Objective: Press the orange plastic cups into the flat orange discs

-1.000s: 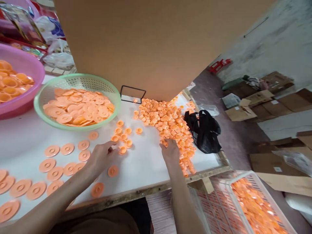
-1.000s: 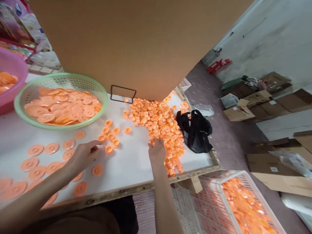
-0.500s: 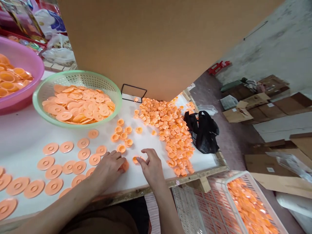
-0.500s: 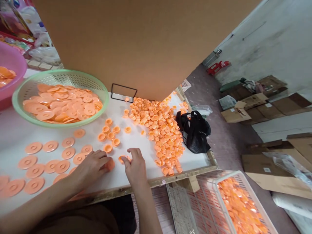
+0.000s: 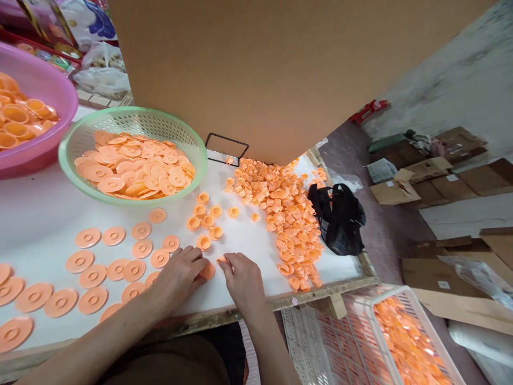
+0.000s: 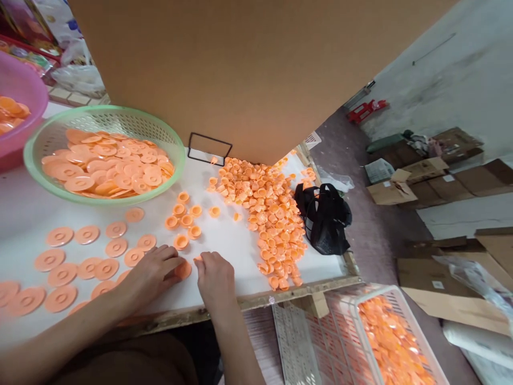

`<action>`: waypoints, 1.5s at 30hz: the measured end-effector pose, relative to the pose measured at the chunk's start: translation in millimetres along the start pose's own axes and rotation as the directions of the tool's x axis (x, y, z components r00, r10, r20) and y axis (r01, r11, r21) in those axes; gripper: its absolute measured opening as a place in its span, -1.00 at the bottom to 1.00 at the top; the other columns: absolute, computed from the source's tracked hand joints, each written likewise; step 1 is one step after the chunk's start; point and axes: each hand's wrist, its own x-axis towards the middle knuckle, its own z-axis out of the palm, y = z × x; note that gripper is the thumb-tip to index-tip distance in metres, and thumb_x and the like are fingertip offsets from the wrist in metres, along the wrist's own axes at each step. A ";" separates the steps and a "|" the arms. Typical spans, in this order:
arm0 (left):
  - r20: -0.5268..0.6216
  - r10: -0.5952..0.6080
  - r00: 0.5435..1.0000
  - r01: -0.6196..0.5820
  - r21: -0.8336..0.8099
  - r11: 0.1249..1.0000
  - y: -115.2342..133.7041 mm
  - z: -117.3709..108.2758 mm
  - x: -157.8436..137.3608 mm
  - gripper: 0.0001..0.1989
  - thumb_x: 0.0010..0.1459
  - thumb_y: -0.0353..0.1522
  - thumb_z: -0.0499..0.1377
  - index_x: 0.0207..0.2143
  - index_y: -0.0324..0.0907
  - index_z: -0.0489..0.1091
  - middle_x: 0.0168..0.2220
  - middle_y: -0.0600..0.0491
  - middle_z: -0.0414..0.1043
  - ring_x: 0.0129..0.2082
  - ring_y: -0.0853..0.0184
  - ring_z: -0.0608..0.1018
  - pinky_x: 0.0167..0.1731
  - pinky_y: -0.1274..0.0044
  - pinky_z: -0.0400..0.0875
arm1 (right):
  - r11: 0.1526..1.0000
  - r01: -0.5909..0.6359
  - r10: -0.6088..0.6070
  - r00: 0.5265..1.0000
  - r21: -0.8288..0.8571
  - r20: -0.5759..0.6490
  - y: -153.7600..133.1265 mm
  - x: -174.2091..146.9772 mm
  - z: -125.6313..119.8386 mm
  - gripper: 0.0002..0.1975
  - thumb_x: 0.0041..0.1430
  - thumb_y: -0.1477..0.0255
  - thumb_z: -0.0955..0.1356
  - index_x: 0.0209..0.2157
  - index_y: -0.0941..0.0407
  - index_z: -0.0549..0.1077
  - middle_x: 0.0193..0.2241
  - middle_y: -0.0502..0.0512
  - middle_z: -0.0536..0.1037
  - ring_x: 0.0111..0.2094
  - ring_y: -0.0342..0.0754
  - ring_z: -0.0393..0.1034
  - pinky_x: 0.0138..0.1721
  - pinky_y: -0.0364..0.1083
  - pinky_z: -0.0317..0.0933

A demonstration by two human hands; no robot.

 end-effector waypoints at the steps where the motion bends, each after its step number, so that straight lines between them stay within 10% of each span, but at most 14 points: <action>1: 0.003 -0.002 1.000 0.002 -0.006 1.000 -0.4 0.2 0.2 -0.90 0.21 -0.41 0.14 -0.37 -0.19 0.41 -0.32 0.03 0.38 -0.26 0.25 0.37 -0.27 0.41 0.20 | 1.000 -0.016 0.017 1.000 0.024 -0.017 -1.2 -0.4 2.4 -0.82 0.22 0.51 0.28 -0.35 0.11 0.52 -0.42 0.09 0.54 -0.36 -0.05 0.45 -0.29 -0.13 0.24; 8: -0.003 -0.038 0.999 0.038 -0.027 0.999 0.6 6.9 1.9 -0.91 0.17 -0.45 0.17 -0.40 -0.21 0.44 -0.41 0.03 0.42 -0.30 0.24 0.41 -0.28 0.41 0.19 | 0.776 -0.345 0.276 0.938 0.528 0.209 -15.0 -2.2 29.1 -0.89 0.05 0.48 0.28 -0.53 0.09 0.37 -0.73 -0.13 0.36 -0.71 -0.18 0.25 -0.67 -0.23 0.12; 17: 0.233 -0.207 0.950 0.284 -0.370 0.884 3.0 -19.7 11.6 -0.84 0.10 -0.43 0.11 -0.38 -0.12 0.50 -0.46 0.10 0.49 -0.42 0.35 0.47 -0.39 0.55 0.24 | 0.912 -0.165 0.164 0.986 0.376 0.036 -19.4 -2.6 39.0 -0.85 0.06 0.51 0.25 -0.56 0.09 0.32 -0.62 -0.04 0.45 -0.56 -0.14 0.36 -0.49 -0.19 0.15; 24: 0.188 -0.495 0.848 0.529 -0.258 0.808 15.0 -11.8 16.4 -0.86 0.05 -0.39 0.11 -0.54 -0.17 0.40 -0.49 0.08 0.49 -0.43 0.35 0.47 -0.47 0.57 0.14 | 0.974 -0.083 0.092 0.995 0.213 -0.032 -21.6 -8.5 47.5 -0.84 0.12 0.54 0.23 -0.50 0.10 0.35 -0.55 0.01 0.47 -0.50 -0.10 0.36 -0.45 -0.17 0.15; 40: 0.036 -0.401 0.916 0.393 -0.295 0.871 15.8 -5.3 0.8 -0.83 0.16 -0.36 0.06 -0.34 -0.17 0.45 -0.37 0.02 0.52 -0.38 0.31 0.50 -0.38 0.53 0.27 | 0.878 -0.082 0.127 0.990 0.471 -0.063 -20.1 -12.9 55.7 -0.84 0.18 0.45 0.25 -0.47 0.09 0.38 -0.58 -0.04 0.45 -0.53 -0.12 0.36 -0.47 -0.18 0.20; 45: 0.048 -0.424 0.904 0.346 -0.664 0.663 15.0 -9.6 -7.1 -0.67 0.08 -0.23 0.18 -0.13 -0.18 0.48 -0.31 0.01 0.56 -0.31 0.27 0.56 -0.24 0.46 0.45 | 0.798 -0.047 0.153 0.980 0.600 -0.127 -22.7 -22.8 51.5 -0.86 0.21 0.44 0.23 -0.28 0.10 0.42 -0.47 0.00 0.52 -0.48 -0.13 0.42 -0.41 -0.18 0.29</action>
